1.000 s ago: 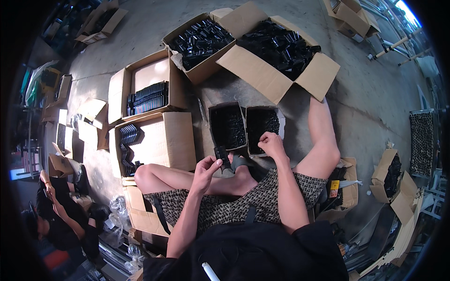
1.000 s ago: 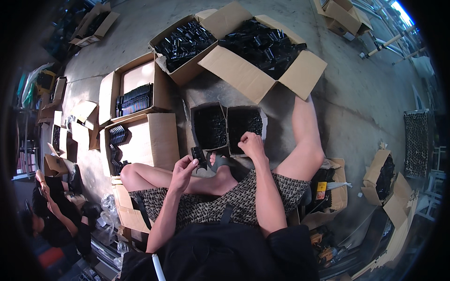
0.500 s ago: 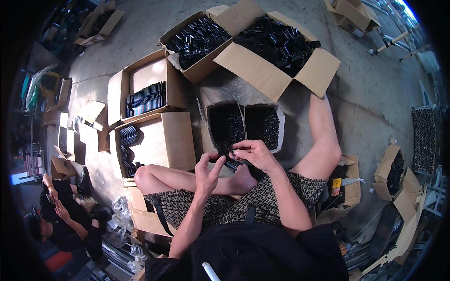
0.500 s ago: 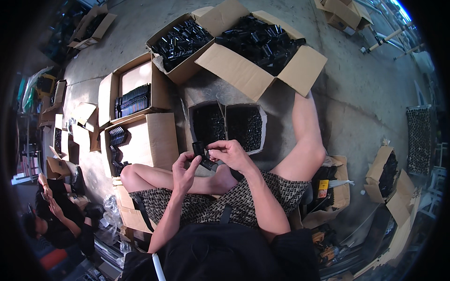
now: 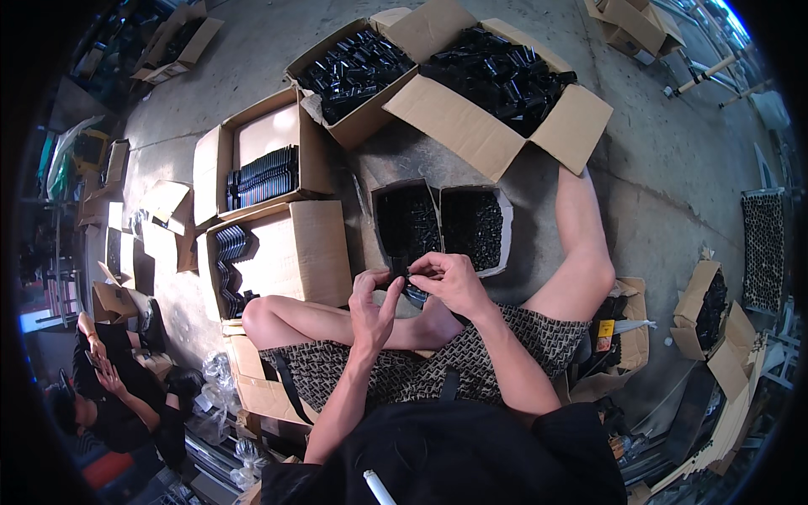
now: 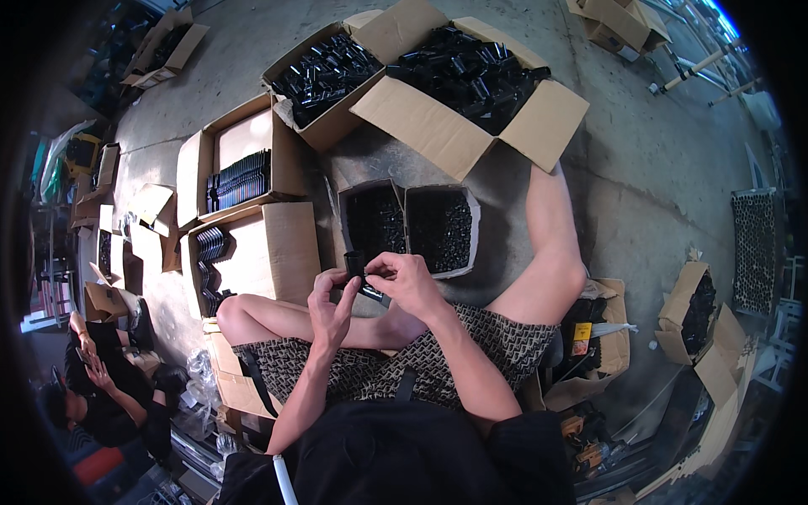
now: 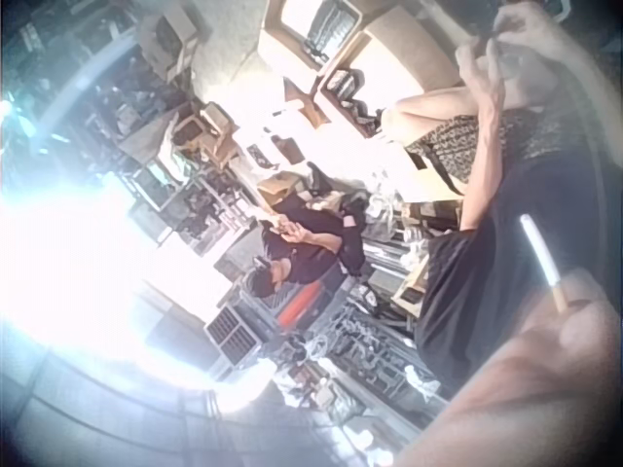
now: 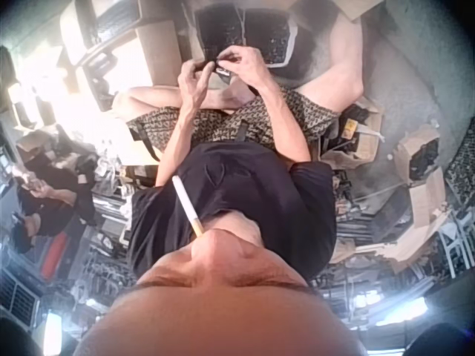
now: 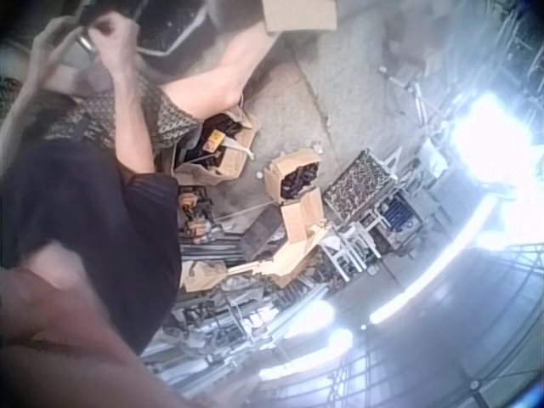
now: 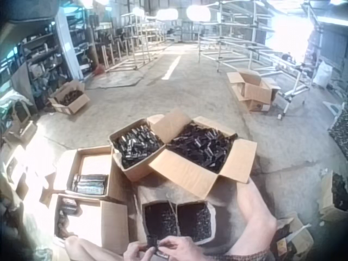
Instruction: The person picks up black plastic components from small containers on the floor and places them into organized rows within larger cardboard boxes.
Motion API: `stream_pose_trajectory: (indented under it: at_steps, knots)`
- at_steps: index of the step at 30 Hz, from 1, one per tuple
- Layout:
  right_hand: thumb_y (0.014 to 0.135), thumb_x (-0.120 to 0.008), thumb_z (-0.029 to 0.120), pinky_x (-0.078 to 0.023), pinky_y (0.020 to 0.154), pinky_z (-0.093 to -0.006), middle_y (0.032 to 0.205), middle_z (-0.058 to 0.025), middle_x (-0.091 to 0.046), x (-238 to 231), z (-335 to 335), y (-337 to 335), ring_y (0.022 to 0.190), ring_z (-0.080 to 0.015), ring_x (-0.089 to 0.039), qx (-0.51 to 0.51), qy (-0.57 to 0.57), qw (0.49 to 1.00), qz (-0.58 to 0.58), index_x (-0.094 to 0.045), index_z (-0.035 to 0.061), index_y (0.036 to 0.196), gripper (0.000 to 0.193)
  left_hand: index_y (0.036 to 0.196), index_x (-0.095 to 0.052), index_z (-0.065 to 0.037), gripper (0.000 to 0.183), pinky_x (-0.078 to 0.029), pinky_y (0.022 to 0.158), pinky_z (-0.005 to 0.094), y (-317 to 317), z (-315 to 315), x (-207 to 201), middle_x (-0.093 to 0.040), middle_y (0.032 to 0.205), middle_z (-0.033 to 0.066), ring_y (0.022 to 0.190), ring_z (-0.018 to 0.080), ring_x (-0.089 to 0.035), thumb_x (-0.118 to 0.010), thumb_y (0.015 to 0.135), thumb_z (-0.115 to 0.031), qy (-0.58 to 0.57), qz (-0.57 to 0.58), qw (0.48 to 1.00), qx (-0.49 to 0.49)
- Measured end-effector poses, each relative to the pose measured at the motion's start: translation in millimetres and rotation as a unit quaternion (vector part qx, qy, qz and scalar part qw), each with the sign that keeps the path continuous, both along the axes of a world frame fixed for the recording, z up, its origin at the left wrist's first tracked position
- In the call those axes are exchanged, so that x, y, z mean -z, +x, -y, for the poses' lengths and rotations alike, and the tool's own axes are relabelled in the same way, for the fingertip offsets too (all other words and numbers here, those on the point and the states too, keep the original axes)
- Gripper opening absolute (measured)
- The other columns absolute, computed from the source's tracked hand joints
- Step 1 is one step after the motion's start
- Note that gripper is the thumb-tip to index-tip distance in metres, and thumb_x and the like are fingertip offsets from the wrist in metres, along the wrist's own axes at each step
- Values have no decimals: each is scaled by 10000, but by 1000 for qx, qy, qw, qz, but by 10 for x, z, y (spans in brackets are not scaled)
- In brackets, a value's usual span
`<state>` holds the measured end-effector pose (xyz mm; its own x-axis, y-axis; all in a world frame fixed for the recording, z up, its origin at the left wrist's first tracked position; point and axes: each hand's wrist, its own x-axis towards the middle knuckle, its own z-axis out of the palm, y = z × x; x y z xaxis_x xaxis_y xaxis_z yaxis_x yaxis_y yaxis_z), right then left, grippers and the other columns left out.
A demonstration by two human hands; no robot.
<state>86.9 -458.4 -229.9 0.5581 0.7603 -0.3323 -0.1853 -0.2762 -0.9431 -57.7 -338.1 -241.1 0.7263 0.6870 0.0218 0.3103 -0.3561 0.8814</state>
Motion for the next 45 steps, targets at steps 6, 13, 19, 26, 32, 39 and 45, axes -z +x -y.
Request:
stream_pose_trajectory:
  at_steps: [6, 13, 19, 26, 32, 39, 45]
  knots:
    - [872, -733, 65, -585, 784, -280, 893, -124, -756, 2, -35, -50, 846, -146, -727, 16, 5, 999, 28, -717, -44, 1013, 179, 965, -668, 54, 206, -505, 879, 361, 13, -24, 3, -690, 1040, 169, 995, 281, -646, -758, 875, -107, 56, -3, 998, 6]
    - [897, -738, 157, -555, 713, -302, 834, -135, -740, 118, -38, -64, 775, -144, -705, 12, 0, 998, 53, -710, -41, 979, 216, 956, -669, 50, 199, -506, 886, 375, 46, -26, -33, -689, 1041, 180, 1004, 303, -646, -764, 864, -99, 97, 0, 995, 13]
    - [925, -711, 218, -507, 644, -324, 772, -147, -708, 196, -79, -104, 689, -133, -636, 1, -18, 996, 87, -701, -45, 967, 267, 947, -669, 45, 196, -511, 884, 380, 21, -39, 26, -692, 1042, 174, 1002, 302, -651, -767, 862, -102, 104, -14, 994, 13]
    - [928, -721, 148, -521, 703, -266, 821, -36, -713, 446, -15, -65, 766, -76, -631, 5, 53, 996, -65, -719, -30, 997, 191, 958, -675, 46, 204, -509, 875, 362, 2, -1, 28, -695, 1037, 165, 989, 281, -652, -768, 867, -112, 79, -11, 997, 0]
    - [940, -699, 81, -524, 764, -232, 917, -11, -705, 583, 9, -37, 824, -69, -635, 7, 108, 971, -215, -713, -17, 1052, 150, 951, -671, 59, 207, -508, 866, 346, -10, -6, 9, -694, 1030, 164, 975, 257, -652, -765, 873, -109, 35, 3, 999, -5]
    - [924, -696, 59, -542, 760, -248, 905, -32, -721, 463, -8, -84, 827, -80, -660, 20, 85, 990, -109, -710, -29, 1050, 154, 949, -671, 60, 204, -508, 870, 353, -2, -17, -24, -694, 1023, 168, 970, 266, -652, -764, 869, -104, 49, 4, 999, -6]
    - [879, -745, 119, -555, 751, -269, 884, -84, -749, 295, -11, -66, 825, -102, -693, 1, 24, 1000, 3, -718, -40, 1007, 206, 938, -673, 53, 191, -510, 872, 371, 11, -18, -26, -696, 1019, 168, 977, 285, -652, -768, 858, -93, 84, -4, 996, -4]
